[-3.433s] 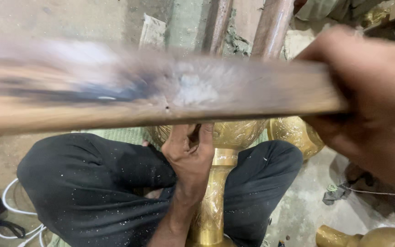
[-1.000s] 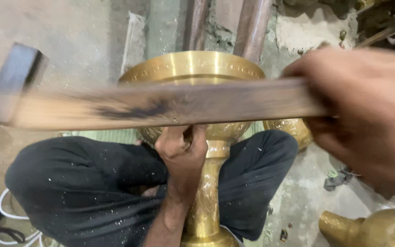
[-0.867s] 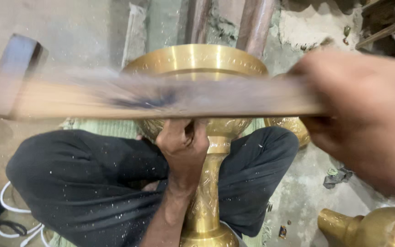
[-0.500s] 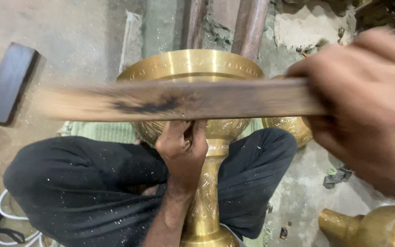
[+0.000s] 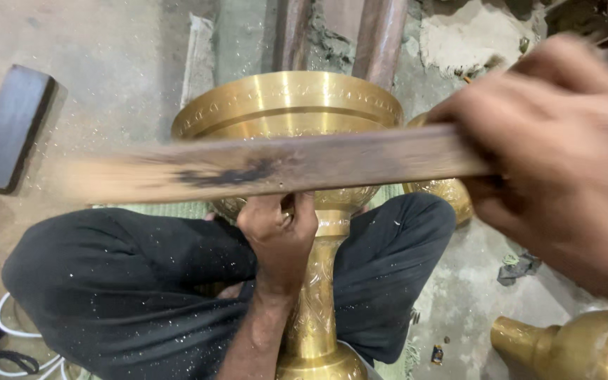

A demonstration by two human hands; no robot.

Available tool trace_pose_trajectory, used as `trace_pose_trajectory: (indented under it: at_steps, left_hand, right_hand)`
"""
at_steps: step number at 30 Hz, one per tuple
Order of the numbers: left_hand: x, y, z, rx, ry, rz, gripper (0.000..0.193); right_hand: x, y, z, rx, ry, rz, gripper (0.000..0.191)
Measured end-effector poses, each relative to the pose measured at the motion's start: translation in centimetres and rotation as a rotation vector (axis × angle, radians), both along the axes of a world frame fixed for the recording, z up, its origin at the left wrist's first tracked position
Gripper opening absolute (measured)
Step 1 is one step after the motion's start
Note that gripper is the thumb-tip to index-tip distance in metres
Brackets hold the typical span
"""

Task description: The person uses a chisel and wooden mallet to engrave decorative patterns on a brass vessel. They repeatedly strike the chisel to create fine lines and motifs on the curved surface.

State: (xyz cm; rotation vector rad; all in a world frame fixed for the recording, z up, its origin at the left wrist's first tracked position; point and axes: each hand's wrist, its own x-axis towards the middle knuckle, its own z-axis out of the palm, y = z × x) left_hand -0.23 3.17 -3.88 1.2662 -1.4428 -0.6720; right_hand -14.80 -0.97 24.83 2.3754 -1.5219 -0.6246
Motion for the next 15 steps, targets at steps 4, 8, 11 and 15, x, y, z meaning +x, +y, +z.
trace_pose_trajectory:
  at_steps: [4,8,11,15]
  left_hand:
    - [-0.1,-0.8,0.6,-0.013,0.055,0.01,0.014]
    - [0.1,-0.6,1.3,-0.102,0.264,0.048,0.012]
    - [0.1,-0.3,0.8,0.307,-0.573,-0.251,0.034]
    - [0.1,-0.1,0.7,0.034,0.109,0.0,0.008]
  right_hand:
    - [1.9,-0.7,0.3,-0.002,0.101,0.019,0.029]
    - [3.3,-1.0,1.4,-0.022,-0.039,-0.004,0.037]
    - [3.4,-1.0,1.2,0.008,-0.156,-0.104,0.041]
    - [3.0,-0.7,0.7,0.048,0.017,-0.115,0.031]
